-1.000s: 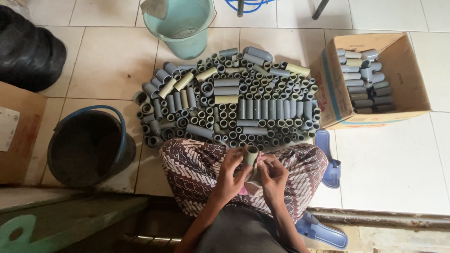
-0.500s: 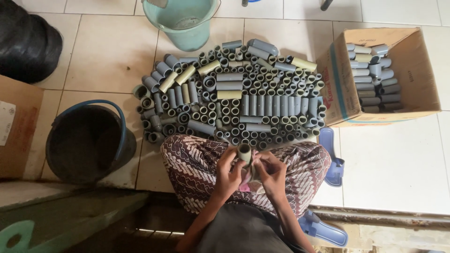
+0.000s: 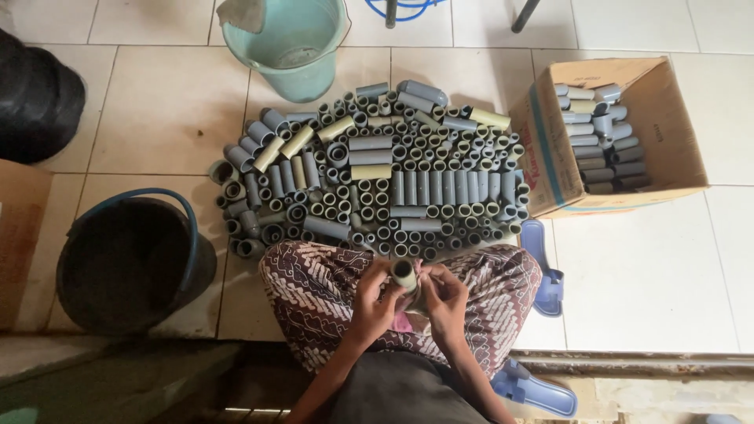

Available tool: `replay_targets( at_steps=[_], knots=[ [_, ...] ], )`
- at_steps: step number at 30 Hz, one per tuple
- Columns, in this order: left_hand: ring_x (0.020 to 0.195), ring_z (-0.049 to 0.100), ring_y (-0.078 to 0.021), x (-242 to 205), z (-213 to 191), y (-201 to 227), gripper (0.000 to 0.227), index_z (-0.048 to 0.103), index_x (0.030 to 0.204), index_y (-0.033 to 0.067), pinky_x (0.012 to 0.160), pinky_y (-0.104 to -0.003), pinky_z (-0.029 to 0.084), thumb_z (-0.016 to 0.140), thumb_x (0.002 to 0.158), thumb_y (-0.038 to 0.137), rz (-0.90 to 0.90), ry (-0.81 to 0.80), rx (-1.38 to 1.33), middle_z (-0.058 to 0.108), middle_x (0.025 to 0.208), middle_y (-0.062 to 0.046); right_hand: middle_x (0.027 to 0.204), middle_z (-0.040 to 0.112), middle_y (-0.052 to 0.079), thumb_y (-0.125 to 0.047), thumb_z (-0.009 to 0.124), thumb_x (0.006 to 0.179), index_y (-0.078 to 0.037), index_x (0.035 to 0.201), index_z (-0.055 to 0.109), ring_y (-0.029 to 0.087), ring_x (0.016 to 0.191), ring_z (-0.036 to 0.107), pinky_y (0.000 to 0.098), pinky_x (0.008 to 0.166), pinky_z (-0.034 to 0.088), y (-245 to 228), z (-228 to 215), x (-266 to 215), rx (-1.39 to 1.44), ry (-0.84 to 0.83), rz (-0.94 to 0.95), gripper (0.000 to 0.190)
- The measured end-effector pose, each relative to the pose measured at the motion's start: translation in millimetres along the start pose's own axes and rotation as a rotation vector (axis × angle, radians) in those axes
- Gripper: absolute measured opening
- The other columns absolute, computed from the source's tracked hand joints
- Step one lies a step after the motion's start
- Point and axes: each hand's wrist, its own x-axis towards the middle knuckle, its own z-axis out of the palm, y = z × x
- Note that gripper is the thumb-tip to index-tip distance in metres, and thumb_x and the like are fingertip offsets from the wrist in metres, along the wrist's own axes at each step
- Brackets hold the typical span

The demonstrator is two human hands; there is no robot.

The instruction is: The person sits on the floor and wipes individual gray and beige pipe fittings with a cloth. They pick up each fitting, rub it with the cloth, and place it into a cardboard box. The process is repeated for multiple fittings throughout the clip.

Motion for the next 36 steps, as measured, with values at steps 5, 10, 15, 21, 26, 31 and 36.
replay_targets(
  at_steps=[5, 10, 15, 21, 26, 31, 36],
  knots=[
    [0.110, 0.064, -0.0255, -4.7, -8.3, -20.1, 0.025, 0.061, 0.121, 0.0000, 0.102, -0.037, 0.054, 0.059, 0.097, 0.005, -0.015, -0.042, -0.132, 0.066, 0.120, -0.016, 0.082, 0.075, 0.011, -0.011, 0.067, 0.093, 0.001, 0.099, 0.072, 0.015, 0.062, 0.070, 0.0261, 0.053, 0.059, 23.2, -23.9, 4.3, 0.012, -0.237, 0.015, 0.014],
    [0.113, 0.059, -0.0238, 0.9, -9.3, -20.6, 0.022, 0.059, 0.123, 0.0056, 0.107, -0.039, 0.046, 0.057, 0.103, 0.016, -0.059, -0.140, -0.224, 0.063, 0.122, -0.012, 0.088, 0.076, 0.009, -0.005, 0.064, 0.089, 0.000, 0.094, 0.073, 0.017, 0.074, 0.069, 0.0288, 0.070, 0.055, 23.3, -28.8, 16.6, -0.013, -0.295, 0.048, 0.012],
    [0.114, 0.056, -0.0233, 19.5, -18.9, -5.1, 0.024, 0.055, 0.127, 0.0030, 0.098, -0.036, 0.060, 0.051, 0.103, 0.008, -0.048, -0.224, -0.084, 0.049, 0.133, -0.016, 0.098, 0.074, 0.018, -0.008, 0.064, 0.097, -0.002, 0.109, 0.066, 0.023, 0.080, 0.071, 0.0346, 0.073, 0.059, 31.4, -27.2, 18.2, 0.383, -0.343, 0.243, 0.013],
    [0.091, 0.072, -0.0255, 22.6, -8.2, 2.9, 0.014, 0.063, 0.109, -0.0018, 0.084, -0.035, 0.060, 0.058, 0.101, 0.009, 0.152, 0.127, 0.272, 0.072, 0.102, -0.017, 0.088, 0.076, 0.011, -0.008, 0.070, 0.094, -0.003, 0.105, 0.073, 0.017, 0.071, 0.071, 0.0305, 0.067, 0.059, 47.1, -23.5, 12.5, 0.246, -0.207, 0.152, 0.012],
    [0.079, 0.066, -0.0208, 18.6, -5.6, 5.3, 0.033, 0.062, 0.100, 0.0030, 0.077, -0.034, 0.055, 0.084, 0.084, 0.024, 0.094, 0.164, 0.280, 0.071, 0.091, -0.013, 0.097, 0.080, 0.014, -0.010, 0.072, 0.090, 0.001, 0.107, 0.077, 0.018, 0.079, 0.074, 0.0286, 0.069, 0.061, 32.6, -15.8, 9.9, 0.005, -0.079, 0.091, 0.021],
    [0.086, 0.074, -0.0240, 8.9, -2.9, -0.3, 0.030, 0.057, 0.100, 0.0024, 0.080, -0.033, 0.064, 0.081, 0.084, 0.011, -0.038, 0.116, 0.046, 0.073, 0.099, -0.018, 0.097, 0.078, 0.009, -0.010, 0.069, 0.094, 0.001, 0.103, 0.079, 0.014, 0.084, 0.067, 0.0250, 0.075, 0.053, 33.1, -14.6, 9.3, 0.018, -0.032, 0.028, 0.017],
    [0.096, 0.077, -0.0274, 12.6, -5.0, 26.3, 0.041, 0.062, 0.117, 0.0004, 0.084, -0.033, 0.065, 0.077, 0.078, -0.004, -0.145, 0.236, -0.016, 0.076, 0.110, -0.018, 0.082, 0.076, 0.007, -0.017, 0.070, 0.093, -0.002, 0.096, 0.077, 0.012, 0.062, 0.068, 0.0221, 0.053, 0.055, 21.0, -15.2, 4.0, -0.139, -0.186, -0.143, 0.017]
  ],
)
